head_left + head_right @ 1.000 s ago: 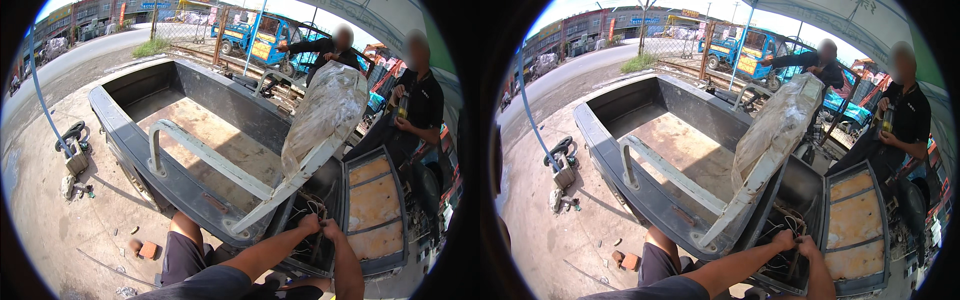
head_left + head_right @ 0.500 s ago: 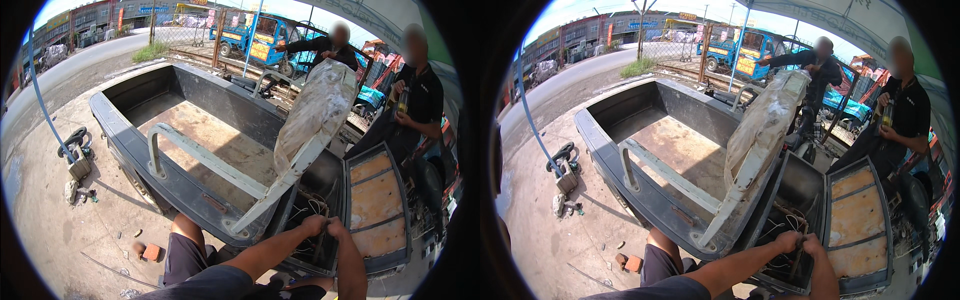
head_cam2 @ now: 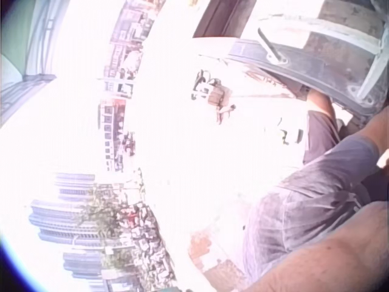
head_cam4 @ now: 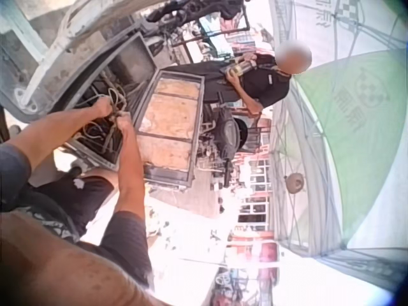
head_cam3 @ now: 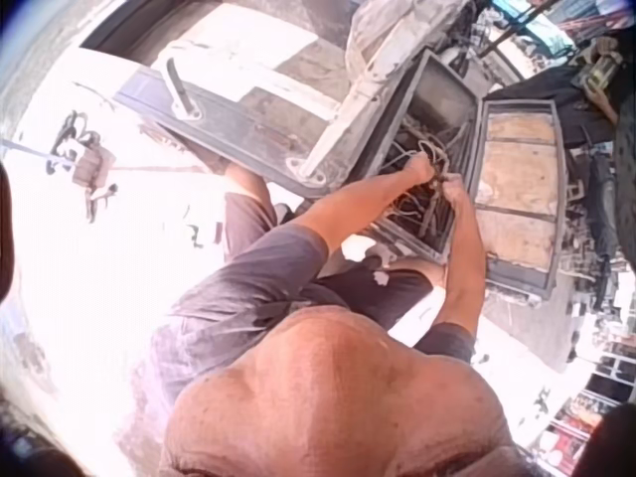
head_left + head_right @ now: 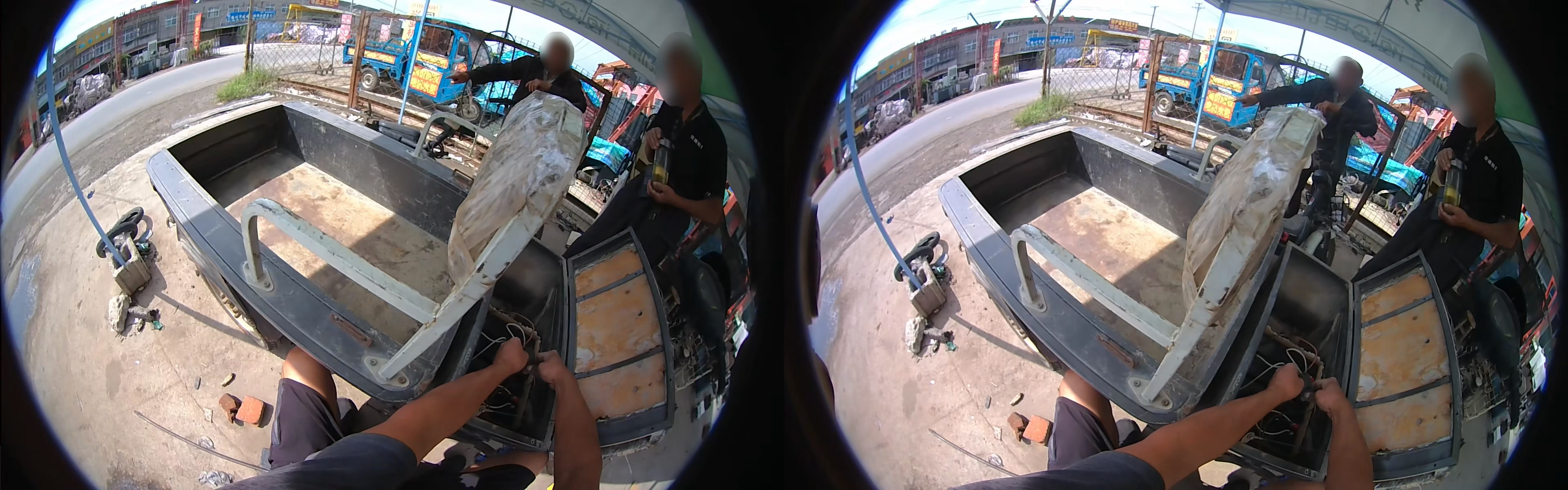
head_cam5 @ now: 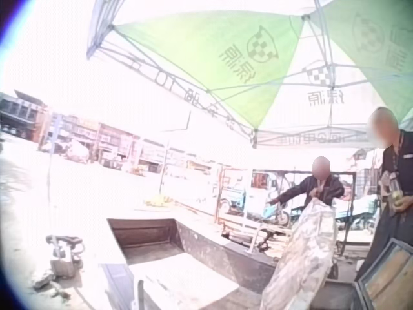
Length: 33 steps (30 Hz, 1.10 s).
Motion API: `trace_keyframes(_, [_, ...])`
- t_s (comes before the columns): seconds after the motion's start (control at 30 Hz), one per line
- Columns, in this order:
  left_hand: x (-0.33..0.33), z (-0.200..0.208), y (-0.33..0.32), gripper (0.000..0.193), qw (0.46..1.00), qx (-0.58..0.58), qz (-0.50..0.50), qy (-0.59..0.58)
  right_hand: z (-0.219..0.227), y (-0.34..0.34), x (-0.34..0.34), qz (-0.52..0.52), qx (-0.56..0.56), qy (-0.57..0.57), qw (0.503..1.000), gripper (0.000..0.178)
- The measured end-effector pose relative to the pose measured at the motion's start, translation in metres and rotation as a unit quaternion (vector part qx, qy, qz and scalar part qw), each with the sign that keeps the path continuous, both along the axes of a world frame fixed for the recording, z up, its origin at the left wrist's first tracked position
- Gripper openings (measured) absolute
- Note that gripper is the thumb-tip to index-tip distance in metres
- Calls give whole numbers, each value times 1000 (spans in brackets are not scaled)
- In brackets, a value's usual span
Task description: The person works on the electrical wiring inside a compartment of a three-wheeled vehicle. They use pliers to strip wire insulation and connect wires to a battery terminal.
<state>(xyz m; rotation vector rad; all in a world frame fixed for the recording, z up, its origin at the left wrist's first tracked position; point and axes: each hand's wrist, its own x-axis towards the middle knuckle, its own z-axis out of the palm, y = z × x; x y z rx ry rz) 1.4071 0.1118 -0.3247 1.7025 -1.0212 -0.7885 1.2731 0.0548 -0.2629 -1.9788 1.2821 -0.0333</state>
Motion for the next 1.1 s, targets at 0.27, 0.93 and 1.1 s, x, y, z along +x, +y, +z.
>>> trace_keyframes(0.27, [7,16,11,29,984,90,6,155,18,16,8,-1,63,-12,998,15])
trace_keyframes(0.93, [4,41,44,28,965,3,-147,-215,-11,-1,-2,17,0,-24,1000,16])
trace_keyframes(1.1, [4,34,36,30,974,53,-124,-184,0,10,6,48,-44,9,998,17])
